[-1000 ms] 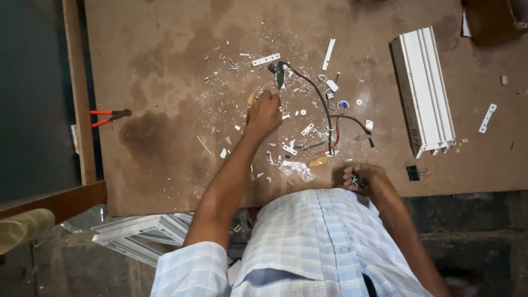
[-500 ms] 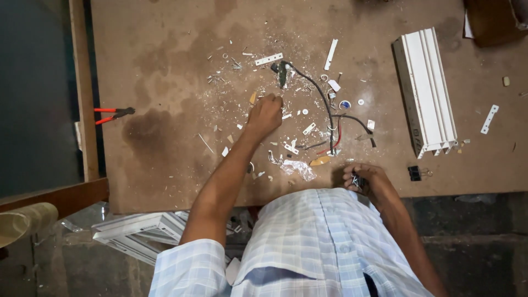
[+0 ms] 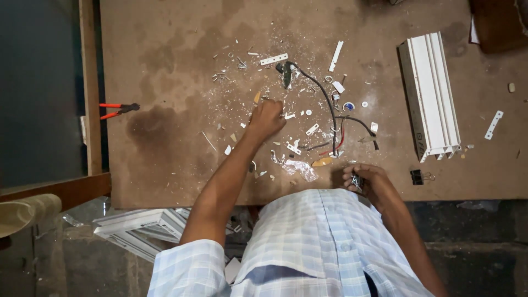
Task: The person sorts small metal screws from a mixed pile of debris on a workbench. They repeatedly pick up screws with one hand and transfer them to the other hand, accumulating a small pile while leaving other debris behind.
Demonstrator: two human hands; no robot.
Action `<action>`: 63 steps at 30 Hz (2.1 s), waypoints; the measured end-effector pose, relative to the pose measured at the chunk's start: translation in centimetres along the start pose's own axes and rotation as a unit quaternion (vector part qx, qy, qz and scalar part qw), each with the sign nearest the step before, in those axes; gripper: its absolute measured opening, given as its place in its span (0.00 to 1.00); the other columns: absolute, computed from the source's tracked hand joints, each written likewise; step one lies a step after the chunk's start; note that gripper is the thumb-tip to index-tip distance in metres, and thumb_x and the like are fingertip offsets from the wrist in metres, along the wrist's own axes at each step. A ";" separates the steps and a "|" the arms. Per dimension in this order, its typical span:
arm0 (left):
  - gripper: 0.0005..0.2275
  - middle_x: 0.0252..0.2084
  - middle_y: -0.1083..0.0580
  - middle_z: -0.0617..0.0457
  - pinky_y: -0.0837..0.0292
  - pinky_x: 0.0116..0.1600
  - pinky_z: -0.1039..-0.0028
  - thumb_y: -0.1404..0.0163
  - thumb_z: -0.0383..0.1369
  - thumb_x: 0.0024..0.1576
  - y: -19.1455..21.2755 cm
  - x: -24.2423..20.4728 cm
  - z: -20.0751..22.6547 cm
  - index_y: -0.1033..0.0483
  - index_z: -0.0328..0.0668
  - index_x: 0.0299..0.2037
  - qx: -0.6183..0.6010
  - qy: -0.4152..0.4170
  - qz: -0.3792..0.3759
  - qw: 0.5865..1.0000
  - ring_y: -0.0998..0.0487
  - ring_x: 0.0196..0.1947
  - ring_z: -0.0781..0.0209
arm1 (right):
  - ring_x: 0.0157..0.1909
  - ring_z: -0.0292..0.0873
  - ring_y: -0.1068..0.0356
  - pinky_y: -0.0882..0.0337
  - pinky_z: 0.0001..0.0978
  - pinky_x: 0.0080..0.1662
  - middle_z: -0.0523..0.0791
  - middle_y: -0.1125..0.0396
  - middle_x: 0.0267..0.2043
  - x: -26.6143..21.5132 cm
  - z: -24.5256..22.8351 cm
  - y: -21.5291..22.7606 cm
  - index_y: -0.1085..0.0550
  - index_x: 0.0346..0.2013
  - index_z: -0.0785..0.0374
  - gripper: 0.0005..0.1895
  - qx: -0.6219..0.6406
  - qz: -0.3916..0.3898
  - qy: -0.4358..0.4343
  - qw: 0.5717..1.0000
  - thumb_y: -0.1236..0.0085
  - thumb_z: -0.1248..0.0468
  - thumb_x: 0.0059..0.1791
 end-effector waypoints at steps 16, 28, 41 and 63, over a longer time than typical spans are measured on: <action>0.06 0.37 0.23 0.33 0.26 0.47 0.50 0.44 0.30 0.48 -0.7 -0.1 -0.7 0.18 0.38 0.34 -0.006 0.020 -0.023 1.000 0.21 0.41 0.34 | 0.36 0.46 0.26 0.24 0.32 0.37 0.53 0.27 0.36 0.5 0.7 0.7 0.25 0.43 0.76 0.14 0.008 0.005 0.001 1.000 0.57 0.68 0.56; 0.09 0.35 0.22 0.37 0.23 0.47 0.55 0.41 0.31 0.44 2.1 -2.0 2.5 0.18 0.36 0.32 -0.027 0.021 -0.019 0.999 0.19 0.38 0.39 | 0.35 0.46 0.26 0.24 0.33 0.36 0.53 0.27 0.36 1.3 1.7 1.5 0.25 0.44 0.75 0.14 0.017 -0.017 0.002 1.000 0.58 0.67 0.56; 0.16 0.43 0.22 0.43 0.23 0.52 0.60 0.42 0.39 0.49 -0.6 -9.0 18.3 0.19 0.40 0.44 -0.189 -0.189 -0.048 0.963 0.19 0.46 0.46 | 0.42 0.50 0.24 0.22 0.46 0.47 0.51 0.27 0.44 3.1 1.2 -1.6 0.31 0.50 0.69 0.15 0.188 -0.054 -0.080 0.978 0.60 0.63 0.54; 0.07 0.40 0.21 0.43 0.24 0.48 0.58 0.45 0.28 0.53 -0.6 -2.9 6.9 0.22 0.40 0.41 -0.140 0.181 0.204 0.952 0.19 0.42 0.45 | 0.49 0.52 0.27 0.23 0.38 0.49 0.56 0.29 0.49 1.2 6.5 11.4 0.30 0.54 0.75 0.19 0.201 0.026 -0.058 0.978 0.55 0.60 0.57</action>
Point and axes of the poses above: each hand's wrist, its own x-axis towards the middle knuckle, its own y-axis out of the back of the hand, z = x × y, the point moved 2 cm from there along x, towards the middle knuckle
